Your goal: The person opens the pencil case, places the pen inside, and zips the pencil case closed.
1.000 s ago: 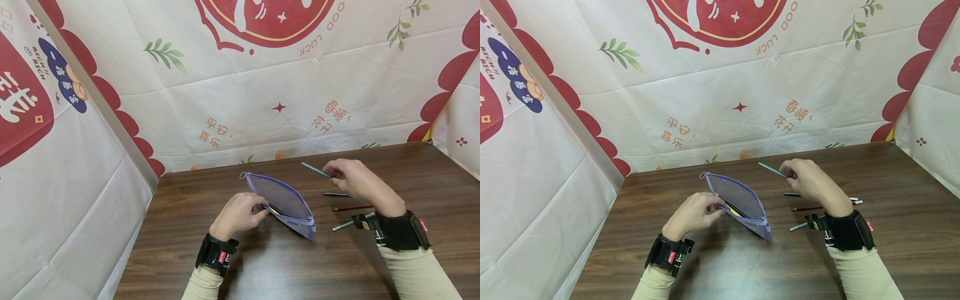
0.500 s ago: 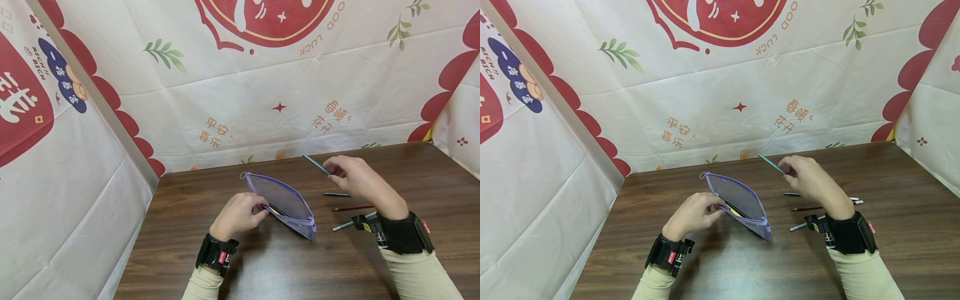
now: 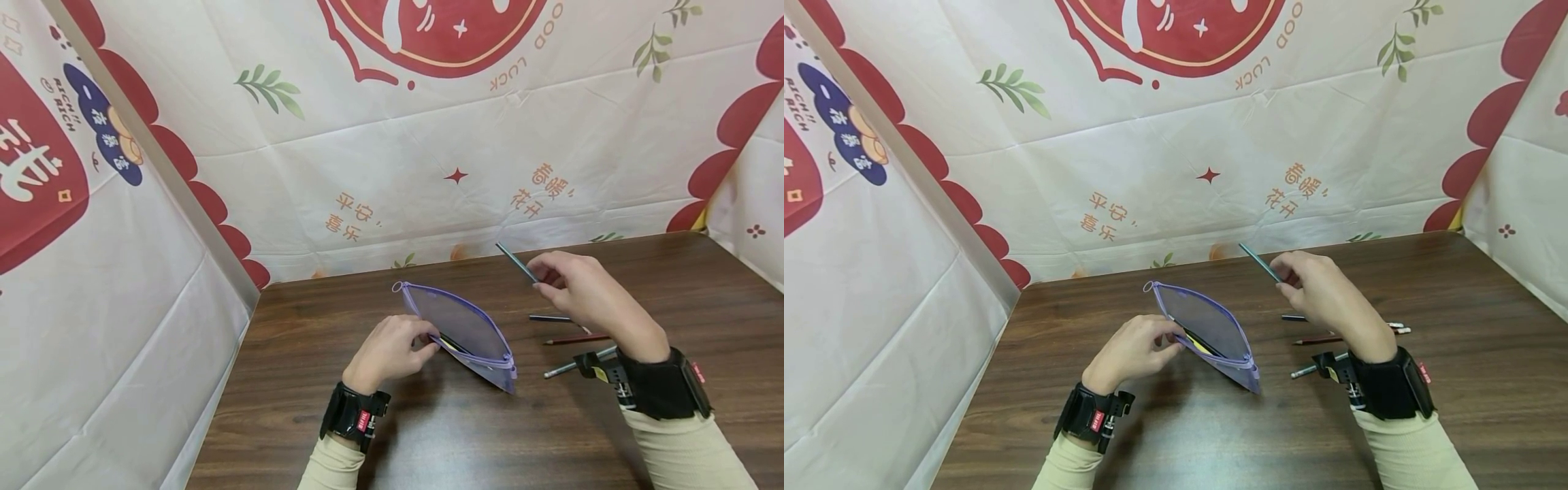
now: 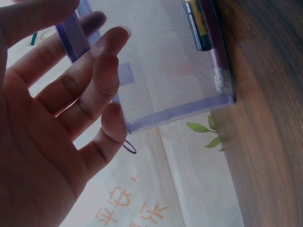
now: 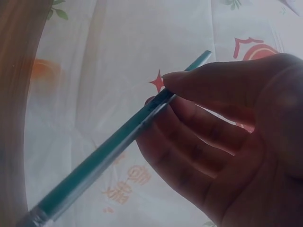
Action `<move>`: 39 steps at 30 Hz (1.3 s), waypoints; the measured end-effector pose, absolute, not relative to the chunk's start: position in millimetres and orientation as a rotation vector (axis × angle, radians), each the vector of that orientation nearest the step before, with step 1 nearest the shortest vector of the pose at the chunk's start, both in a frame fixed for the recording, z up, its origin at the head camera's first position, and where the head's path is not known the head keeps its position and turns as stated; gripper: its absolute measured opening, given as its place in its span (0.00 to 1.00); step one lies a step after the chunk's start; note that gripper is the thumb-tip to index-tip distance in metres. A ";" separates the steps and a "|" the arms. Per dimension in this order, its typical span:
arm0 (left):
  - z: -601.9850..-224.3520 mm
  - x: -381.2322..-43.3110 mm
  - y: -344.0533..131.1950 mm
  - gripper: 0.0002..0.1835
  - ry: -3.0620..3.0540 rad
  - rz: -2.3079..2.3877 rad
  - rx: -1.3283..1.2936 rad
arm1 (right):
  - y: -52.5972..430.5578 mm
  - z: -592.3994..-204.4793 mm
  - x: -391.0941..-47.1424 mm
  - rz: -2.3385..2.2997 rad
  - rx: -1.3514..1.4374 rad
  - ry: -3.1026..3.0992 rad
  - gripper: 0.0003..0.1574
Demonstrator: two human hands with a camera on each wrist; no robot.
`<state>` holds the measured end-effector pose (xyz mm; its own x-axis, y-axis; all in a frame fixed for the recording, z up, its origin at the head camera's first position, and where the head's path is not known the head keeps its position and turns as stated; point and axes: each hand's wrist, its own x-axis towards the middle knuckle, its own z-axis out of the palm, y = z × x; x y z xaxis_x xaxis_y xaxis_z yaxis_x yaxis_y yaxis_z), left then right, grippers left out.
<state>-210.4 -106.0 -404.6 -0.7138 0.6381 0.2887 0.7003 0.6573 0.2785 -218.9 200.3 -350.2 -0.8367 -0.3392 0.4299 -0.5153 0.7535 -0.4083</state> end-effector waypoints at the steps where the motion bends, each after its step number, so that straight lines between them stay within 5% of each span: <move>1: -404.6 -210.3 -106.0 0.10 -2.708 -0.561 -1.102 | 199.8 -349.8 -218.5 0.753 0.659 -2.616 0.14; 39: -404.5 -209.6 -104.6 0.09 -2.700 -0.575 -1.100 | 191.9 -345.9 -214.1 0.780 0.636 -2.525 0.12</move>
